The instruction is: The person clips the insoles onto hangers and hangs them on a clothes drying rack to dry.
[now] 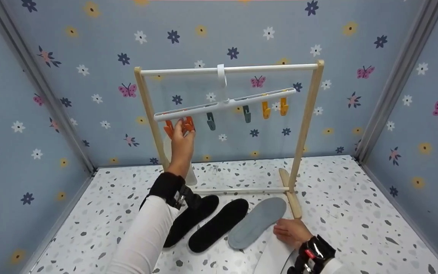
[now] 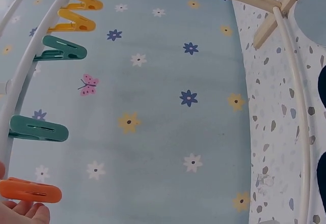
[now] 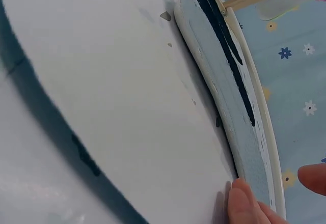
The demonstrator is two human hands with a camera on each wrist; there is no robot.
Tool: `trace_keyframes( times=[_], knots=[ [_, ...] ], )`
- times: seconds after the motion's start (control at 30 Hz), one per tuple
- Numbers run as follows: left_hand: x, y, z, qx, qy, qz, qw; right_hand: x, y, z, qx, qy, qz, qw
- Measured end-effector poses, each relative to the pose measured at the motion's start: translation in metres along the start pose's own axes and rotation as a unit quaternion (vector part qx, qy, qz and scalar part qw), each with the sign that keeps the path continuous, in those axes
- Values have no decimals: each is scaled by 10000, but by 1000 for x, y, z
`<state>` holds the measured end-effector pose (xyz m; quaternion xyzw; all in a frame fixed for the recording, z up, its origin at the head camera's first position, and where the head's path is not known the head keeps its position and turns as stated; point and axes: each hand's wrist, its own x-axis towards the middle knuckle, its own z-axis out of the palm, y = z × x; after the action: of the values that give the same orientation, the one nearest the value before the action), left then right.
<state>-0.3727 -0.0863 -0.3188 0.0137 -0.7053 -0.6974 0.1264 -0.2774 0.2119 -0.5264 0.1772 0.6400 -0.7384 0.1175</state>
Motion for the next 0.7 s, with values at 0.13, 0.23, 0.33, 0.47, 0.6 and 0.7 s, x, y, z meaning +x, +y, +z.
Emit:
trace_keyframes(
  times=[0.13,0.23,0.33,0.47,0.6,0.7],
  knots=[
    [3,-1,3,33,-1,35,10000,1,1,4,177,-41,144,9997],
    [4,-1,4,-43,0,44,10000,0,2,6,218,-115,168,9996],
    [5,-1,5,-52,4,17,10000,-1,4,9,243,-183,131,9995],
    [6,-1,5,-55,-8,44,10000,0,5,11,338,-209,161,9991],
    [7,-2,5,19,-55,68,10000,0,5,13,460,-284,241,9982],
    [7,-3,5,104,-116,109,9998,0,5,15,586,-363,234,9973]
  ],
)
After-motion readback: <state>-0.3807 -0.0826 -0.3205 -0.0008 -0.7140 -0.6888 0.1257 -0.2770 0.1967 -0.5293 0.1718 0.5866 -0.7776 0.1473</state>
